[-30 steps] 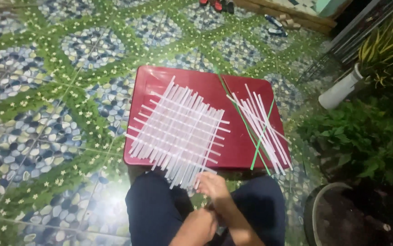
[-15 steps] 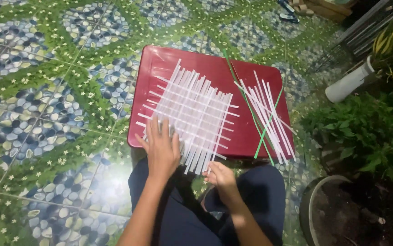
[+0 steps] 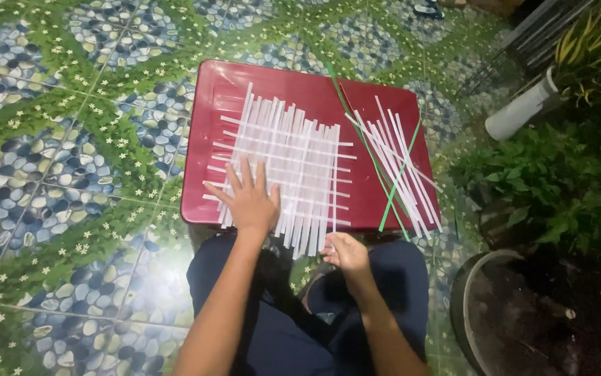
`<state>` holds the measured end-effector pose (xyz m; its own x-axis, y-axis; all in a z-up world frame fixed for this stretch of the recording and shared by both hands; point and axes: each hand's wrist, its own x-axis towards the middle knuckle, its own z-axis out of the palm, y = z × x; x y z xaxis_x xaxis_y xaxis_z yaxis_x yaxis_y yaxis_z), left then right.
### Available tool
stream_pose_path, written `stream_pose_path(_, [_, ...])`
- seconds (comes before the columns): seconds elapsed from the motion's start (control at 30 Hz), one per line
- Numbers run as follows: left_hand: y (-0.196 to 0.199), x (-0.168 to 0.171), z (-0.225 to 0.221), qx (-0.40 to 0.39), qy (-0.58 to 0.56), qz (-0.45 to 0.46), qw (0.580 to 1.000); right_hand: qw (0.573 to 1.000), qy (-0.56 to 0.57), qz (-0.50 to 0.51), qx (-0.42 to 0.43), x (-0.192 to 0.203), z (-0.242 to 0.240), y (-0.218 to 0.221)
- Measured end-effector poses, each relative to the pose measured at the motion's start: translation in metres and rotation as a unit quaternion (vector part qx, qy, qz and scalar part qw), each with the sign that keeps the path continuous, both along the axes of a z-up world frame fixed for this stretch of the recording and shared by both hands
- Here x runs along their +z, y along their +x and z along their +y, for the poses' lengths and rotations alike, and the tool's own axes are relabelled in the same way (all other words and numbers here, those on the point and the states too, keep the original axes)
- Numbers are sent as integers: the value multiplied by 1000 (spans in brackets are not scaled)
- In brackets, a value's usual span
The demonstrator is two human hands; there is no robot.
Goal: The person is weaving white plastic strips together on a red plastic tray to create a woven mat or bag component.
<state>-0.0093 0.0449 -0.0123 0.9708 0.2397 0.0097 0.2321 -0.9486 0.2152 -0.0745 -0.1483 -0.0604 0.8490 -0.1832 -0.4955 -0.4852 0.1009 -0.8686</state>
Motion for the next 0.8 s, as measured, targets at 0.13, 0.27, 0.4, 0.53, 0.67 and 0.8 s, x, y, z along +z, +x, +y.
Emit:
stream_pose_path(0.13, [-1,-1,-2,13,20,-15,1000,1000,-14,-15,3,1,1,5])
stream_pose_path(0.27, [-8,-1,-4,20,9,-46,999,995,-82,-38,41,-19,-7,9])
stream_pose_path(0.4, [-8,3,-6,25,9,-51,998,988,-125,-33,85,-12,-7,15])
stream_pose_path(0.53, [-13,9,-5,35,-4,-46,998,983,-120,-37,136,-23,-15,22])
stream_pose_path(0.67, [-12,7,-6,39,-3,-58,998,984,-85,-33,152,-25,-22,26])
stream_pose_path(0.8, [-13,3,-7,40,-3,-69,997,974,-118,-40,189,-7,-17,23])
